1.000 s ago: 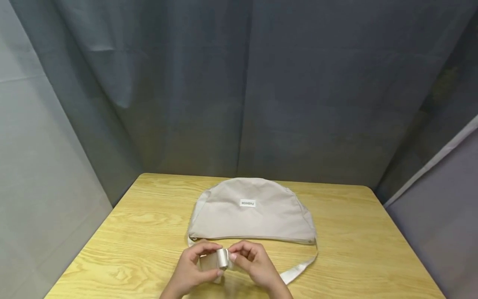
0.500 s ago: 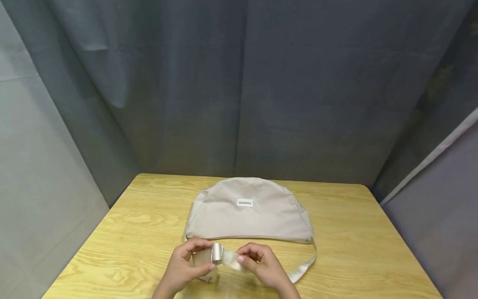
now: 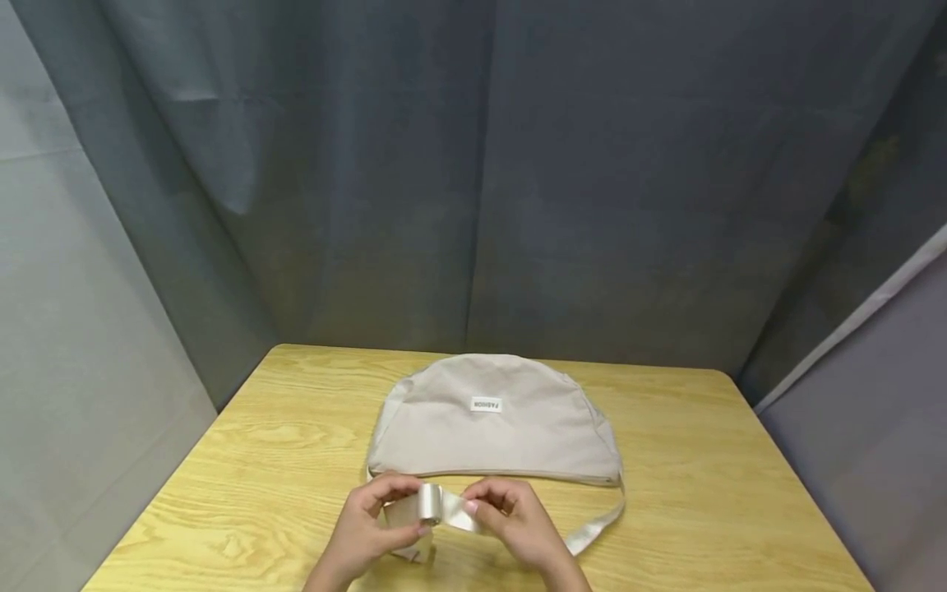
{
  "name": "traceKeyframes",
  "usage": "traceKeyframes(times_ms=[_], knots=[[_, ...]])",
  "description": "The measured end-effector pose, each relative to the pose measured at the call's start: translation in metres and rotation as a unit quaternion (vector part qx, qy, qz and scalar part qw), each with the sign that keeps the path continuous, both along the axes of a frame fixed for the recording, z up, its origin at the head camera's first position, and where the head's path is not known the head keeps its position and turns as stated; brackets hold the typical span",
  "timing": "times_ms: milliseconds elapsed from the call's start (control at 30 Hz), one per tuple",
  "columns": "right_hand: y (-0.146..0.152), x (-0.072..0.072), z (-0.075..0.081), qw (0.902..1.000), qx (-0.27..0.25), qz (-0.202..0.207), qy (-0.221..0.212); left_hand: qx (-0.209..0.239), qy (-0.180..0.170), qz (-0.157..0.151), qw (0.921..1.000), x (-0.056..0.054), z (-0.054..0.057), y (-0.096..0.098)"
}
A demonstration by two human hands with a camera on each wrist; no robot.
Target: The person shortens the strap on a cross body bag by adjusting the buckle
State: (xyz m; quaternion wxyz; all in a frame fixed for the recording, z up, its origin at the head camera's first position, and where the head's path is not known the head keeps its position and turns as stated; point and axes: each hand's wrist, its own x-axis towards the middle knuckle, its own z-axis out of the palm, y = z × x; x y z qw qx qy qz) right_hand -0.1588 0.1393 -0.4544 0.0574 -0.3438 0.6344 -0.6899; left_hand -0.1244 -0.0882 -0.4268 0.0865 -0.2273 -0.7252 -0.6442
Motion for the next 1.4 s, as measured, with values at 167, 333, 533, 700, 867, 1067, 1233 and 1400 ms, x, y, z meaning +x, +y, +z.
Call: traceKeyframes(times_ms=[167, 333, 533, 700, 867, 1067, 1233, 1400], knots=[[-0.008, 0.0, 0.003, 0.9995, -0.019, 0.015, -0.02, -0.005, 0.012, -0.007, 0.9999, -0.001, -0.002, 0.002], [-0.014, 0.0, 0.002, 0.9988, -0.025, 0.015, -0.039, -0.012, -0.023, -0.015, 0.9996, -0.003, -0.002, 0.004], [-0.014, 0.0, 0.001, 0.9984, -0.029, 0.015, -0.045, -0.009, -0.068, -0.025, 0.9973, -0.003, 0.001, 0.005], [-0.011, -0.001, 0.0, 0.9983, -0.008, 0.019, -0.054, -0.004, -0.084, -0.031, 0.996, -0.002, 0.002, 0.006], [0.0, -0.002, -0.003, 0.9978, 0.017, 0.031, -0.056, -0.004, -0.081, -0.017, 0.9965, -0.001, 0.002, 0.004], [0.012, -0.002, -0.006, 0.996, 0.065, 0.009, -0.061, -0.01, -0.068, -0.004, 0.9976, -0.002, 0.001, 0.0], [0.013, -0.001, -0.008, 0.9953, 0.082, -0.02, -0.047, -0.003, -0.064, -0.013, 0.9979, -0.001, 0.0, -0.001], [0.011, -0.003, -0.009, 0.9945, 0.087, 0.001, -0.06, -0.002, -0.059, -0.018, 0.9981, -0.004, -0.006, -0.001]])
